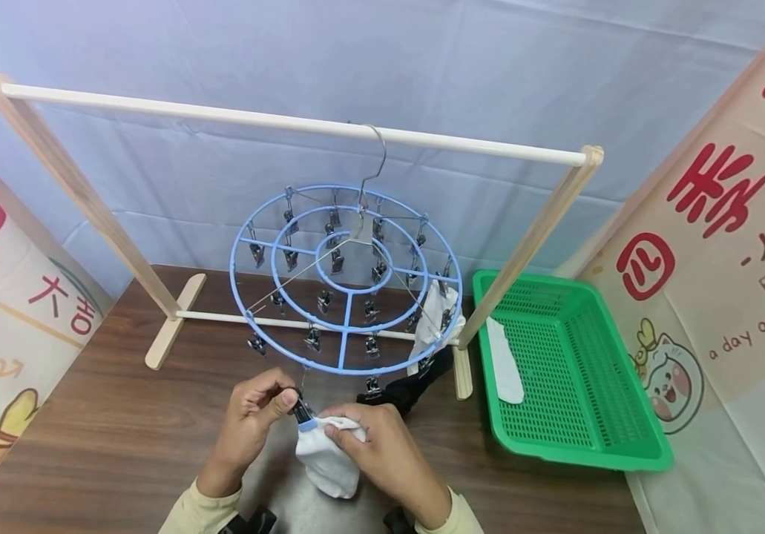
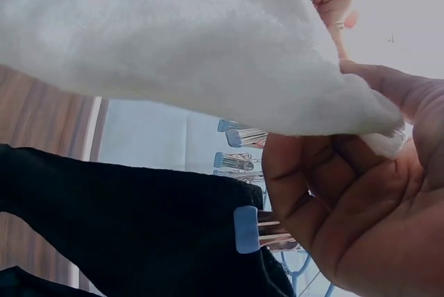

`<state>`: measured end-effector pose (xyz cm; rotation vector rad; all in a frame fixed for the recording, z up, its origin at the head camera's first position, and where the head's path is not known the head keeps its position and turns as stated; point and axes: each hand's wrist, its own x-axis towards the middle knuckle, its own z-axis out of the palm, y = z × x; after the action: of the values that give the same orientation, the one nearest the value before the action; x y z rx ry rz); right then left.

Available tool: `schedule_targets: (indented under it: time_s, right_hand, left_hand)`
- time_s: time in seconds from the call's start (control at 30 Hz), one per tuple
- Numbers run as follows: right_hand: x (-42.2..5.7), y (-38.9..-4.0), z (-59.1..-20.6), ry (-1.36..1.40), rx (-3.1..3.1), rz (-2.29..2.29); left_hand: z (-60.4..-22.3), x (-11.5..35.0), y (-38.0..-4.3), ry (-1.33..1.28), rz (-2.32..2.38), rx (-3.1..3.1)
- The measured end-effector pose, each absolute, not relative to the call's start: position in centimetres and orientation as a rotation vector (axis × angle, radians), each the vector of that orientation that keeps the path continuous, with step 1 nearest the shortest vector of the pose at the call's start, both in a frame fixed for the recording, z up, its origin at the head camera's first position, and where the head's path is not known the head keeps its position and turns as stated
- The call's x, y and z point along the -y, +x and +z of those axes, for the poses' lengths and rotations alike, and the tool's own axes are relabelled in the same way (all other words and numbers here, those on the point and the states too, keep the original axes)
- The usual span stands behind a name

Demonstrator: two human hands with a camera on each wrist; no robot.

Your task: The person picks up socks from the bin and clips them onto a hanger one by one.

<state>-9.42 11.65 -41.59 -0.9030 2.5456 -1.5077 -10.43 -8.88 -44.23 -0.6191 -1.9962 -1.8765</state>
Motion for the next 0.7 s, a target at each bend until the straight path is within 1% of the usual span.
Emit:
schedule_targets:
  time_s: [0.3,0.7]
  right_hand:
    - [-11.2,-9.3,-41.4,-0.791,-2.520,-1.541]
    - [-10.6,-9.3,-41.8,-0.809,-2.549,-1.568]
  left_hand:
    - [-44.0,8.9,-10.4,-0.682,-1.886,1.950]
    - [-44.0,8.8,-10.3,-0.644,-1.896,1.980]
